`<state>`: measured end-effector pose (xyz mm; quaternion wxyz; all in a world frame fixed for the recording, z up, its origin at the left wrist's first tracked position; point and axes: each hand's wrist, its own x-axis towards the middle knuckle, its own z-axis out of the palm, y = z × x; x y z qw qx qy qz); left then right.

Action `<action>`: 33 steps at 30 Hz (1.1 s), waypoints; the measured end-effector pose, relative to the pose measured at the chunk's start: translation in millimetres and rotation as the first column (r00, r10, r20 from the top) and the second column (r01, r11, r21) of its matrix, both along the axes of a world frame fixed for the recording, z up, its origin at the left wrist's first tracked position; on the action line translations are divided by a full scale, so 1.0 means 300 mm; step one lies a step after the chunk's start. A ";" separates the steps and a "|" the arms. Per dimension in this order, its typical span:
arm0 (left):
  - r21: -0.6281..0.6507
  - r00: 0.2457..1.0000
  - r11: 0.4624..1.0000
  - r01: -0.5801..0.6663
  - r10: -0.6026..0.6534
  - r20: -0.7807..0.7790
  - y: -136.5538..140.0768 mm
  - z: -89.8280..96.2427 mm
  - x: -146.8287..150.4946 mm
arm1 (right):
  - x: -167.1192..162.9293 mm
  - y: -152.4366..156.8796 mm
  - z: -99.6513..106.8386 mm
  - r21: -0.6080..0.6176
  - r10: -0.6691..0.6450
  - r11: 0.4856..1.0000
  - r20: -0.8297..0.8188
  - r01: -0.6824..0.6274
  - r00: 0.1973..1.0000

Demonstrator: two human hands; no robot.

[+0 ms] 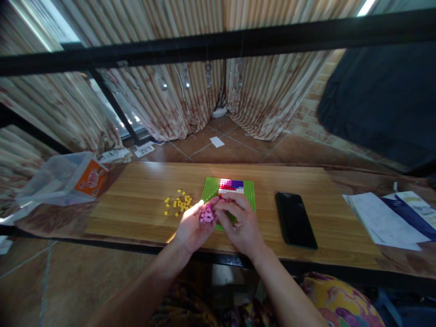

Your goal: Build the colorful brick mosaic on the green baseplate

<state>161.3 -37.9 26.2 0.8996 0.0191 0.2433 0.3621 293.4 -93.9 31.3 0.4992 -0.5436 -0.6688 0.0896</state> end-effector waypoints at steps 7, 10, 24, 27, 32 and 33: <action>0.076 0.999 0.997 0.016 -0.014 -0.034 -0.002 0.012 -0.004 | -0.032 0.000 -0.012 0.008 0.058 0.998 0.127 -0.059 0.990; 0.073 0.999 0.997 0.019 -0.017 -0.032 -0.005 0.019 0.000 | -0.030 0.003 -0.018 -0.003 0.044 0.999 0.140 -0.044 0.989; 0.001 0.991 0.993 0.121 -0.121 -0.059 -0.037 0.034 0.017 | -0.012 0.016 -0.047 -0.092 -0.053 0.992 0.275 0.081 0.960; 0.019 0.989 0.992 0.124 -0.122 -0.085 -0.035 0.018 0.012 | 0.000 0.015 -0.038 -0.048 -0.087 0.994 0.215 0.100 0.973; 0.050 0.917 0.989 0.137 -0.107 -0.384 -0.033 -0.010 -0.011 | 0.067 0.016 -0.014 -0.064 -0.199 0.977 0.059 0.203 0.978; 0.065 0.898 0.988 0.141 -0.100 -0.427 -0.034 -0.011 -0.014 | 0.081 0.017 -0.012 -0.072 -0.218 0.973 0.052 0.221 0.975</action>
